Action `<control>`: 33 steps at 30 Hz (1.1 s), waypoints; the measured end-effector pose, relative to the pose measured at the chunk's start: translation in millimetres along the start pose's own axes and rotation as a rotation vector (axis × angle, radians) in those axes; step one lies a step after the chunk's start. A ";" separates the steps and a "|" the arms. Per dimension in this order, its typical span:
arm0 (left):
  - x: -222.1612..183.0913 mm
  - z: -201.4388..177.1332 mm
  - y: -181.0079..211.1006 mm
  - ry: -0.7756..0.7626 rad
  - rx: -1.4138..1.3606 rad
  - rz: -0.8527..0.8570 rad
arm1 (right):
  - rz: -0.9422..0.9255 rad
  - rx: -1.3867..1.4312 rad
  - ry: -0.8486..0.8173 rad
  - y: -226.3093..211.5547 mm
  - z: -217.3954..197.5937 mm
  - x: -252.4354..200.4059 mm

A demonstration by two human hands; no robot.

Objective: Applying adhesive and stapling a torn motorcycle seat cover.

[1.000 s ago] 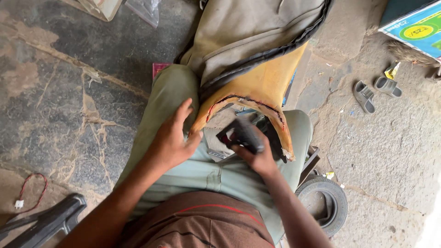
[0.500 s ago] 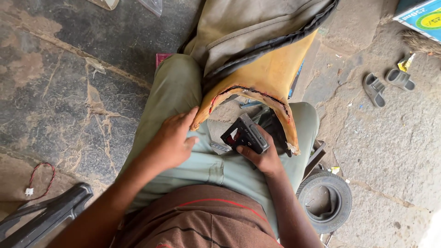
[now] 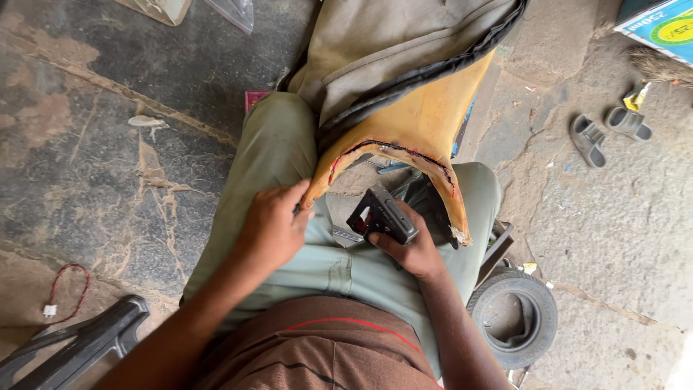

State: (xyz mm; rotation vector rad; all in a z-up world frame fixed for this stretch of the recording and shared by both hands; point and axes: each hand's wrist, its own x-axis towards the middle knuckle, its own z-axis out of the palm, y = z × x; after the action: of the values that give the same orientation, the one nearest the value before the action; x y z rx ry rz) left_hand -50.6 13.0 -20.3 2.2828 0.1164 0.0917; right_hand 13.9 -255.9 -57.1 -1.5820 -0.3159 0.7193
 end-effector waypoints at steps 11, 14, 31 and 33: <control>4.9 -16.6 18.8 -0.123 0.101 -0.195 | -0.177 -0.512 -0.194 -60.1 34.7 13.0; -4.7 -8.2 16.0 -0.047 0.162 -0.093 | -0.188 -0.531 -0.209 -61.9 38.5 19.1; -9.2 -0.2 9.8 0.042 0.164 0.026 | -0.188 -0.563 -0.174 -60.5 46.1 33.0; -10.1 1.1 7.8 0.037 0.156 0.030 | -0.157 -0.580 -0.177 -60.2 47.6 35.0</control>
State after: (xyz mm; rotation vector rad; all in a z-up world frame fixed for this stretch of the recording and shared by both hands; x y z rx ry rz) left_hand -60.0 6.0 -15.3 2.4400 0.1122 0.1445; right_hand 24.1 -188.2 -8.0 -2.0096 -0.8274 0.6802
